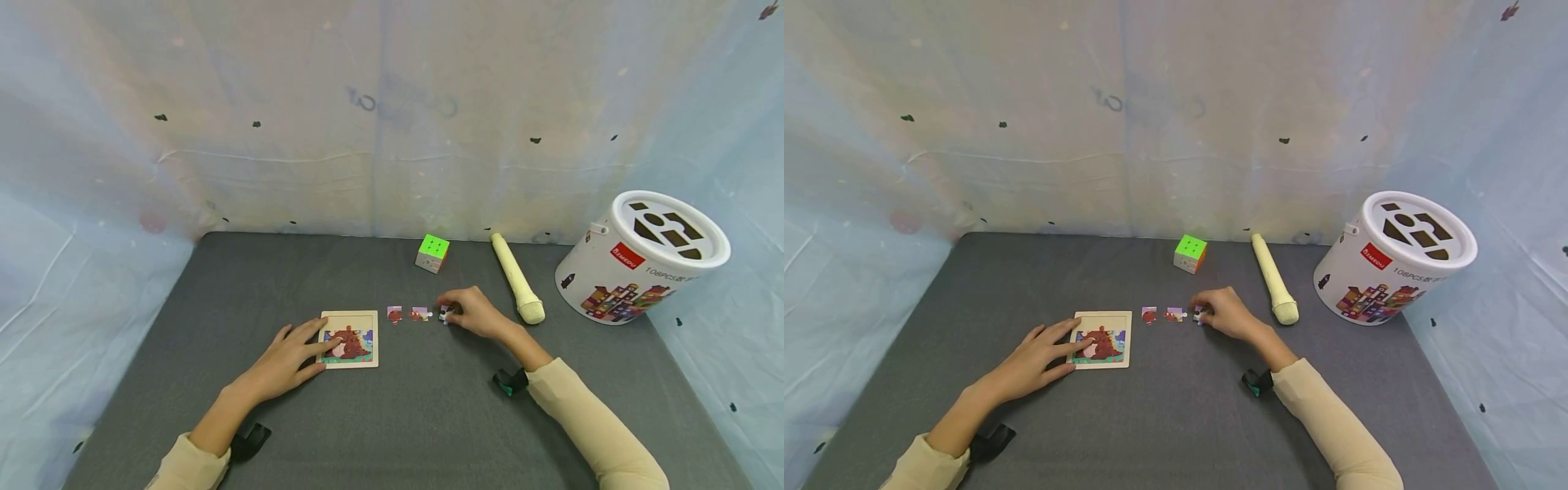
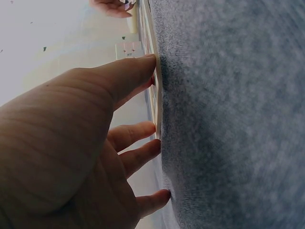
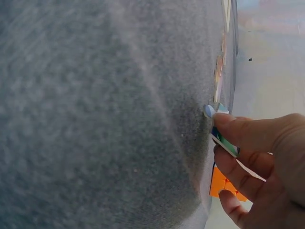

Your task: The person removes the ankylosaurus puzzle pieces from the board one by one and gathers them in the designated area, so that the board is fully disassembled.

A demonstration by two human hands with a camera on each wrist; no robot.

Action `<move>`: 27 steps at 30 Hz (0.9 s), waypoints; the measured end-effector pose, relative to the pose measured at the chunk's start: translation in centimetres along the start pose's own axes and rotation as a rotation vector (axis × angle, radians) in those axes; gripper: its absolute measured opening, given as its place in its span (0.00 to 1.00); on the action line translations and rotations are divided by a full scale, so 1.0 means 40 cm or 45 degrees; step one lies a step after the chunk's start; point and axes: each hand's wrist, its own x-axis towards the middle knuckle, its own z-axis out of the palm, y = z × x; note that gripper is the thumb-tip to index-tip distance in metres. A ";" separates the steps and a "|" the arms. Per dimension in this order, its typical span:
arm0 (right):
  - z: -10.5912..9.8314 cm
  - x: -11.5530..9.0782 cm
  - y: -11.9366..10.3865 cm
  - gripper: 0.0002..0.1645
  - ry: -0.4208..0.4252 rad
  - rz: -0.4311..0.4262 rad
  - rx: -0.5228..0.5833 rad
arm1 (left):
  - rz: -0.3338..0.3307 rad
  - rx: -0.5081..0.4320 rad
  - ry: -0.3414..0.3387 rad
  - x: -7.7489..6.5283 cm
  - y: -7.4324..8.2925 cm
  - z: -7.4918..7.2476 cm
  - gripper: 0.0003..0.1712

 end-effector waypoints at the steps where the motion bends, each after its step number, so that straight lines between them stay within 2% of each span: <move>1: 0.002 0.000 0.001 0.19 0.008 -0.001 -0.014 | -0.002 -0.001 0.000 0.000 0.000 0.000 0.31; 9: 0.010 -0.002 0.001 0.21 0.028 0.003 -0.105 | 0.002 0.014 -0.001 0.000 0.001 -0.003 0.31; 19: 0.015 -0.006 0.003 0.24 0.025 0.057 -0.094 | 0.005 0.001 0.010 0.000 -0.001 -0.002 0.32; 27: 0.017 -0.009 0.008 0.21 0.005 0.074 -0.068 | 0.009 0.019 -0.003 -0.001 -0.001 -0.002 0.31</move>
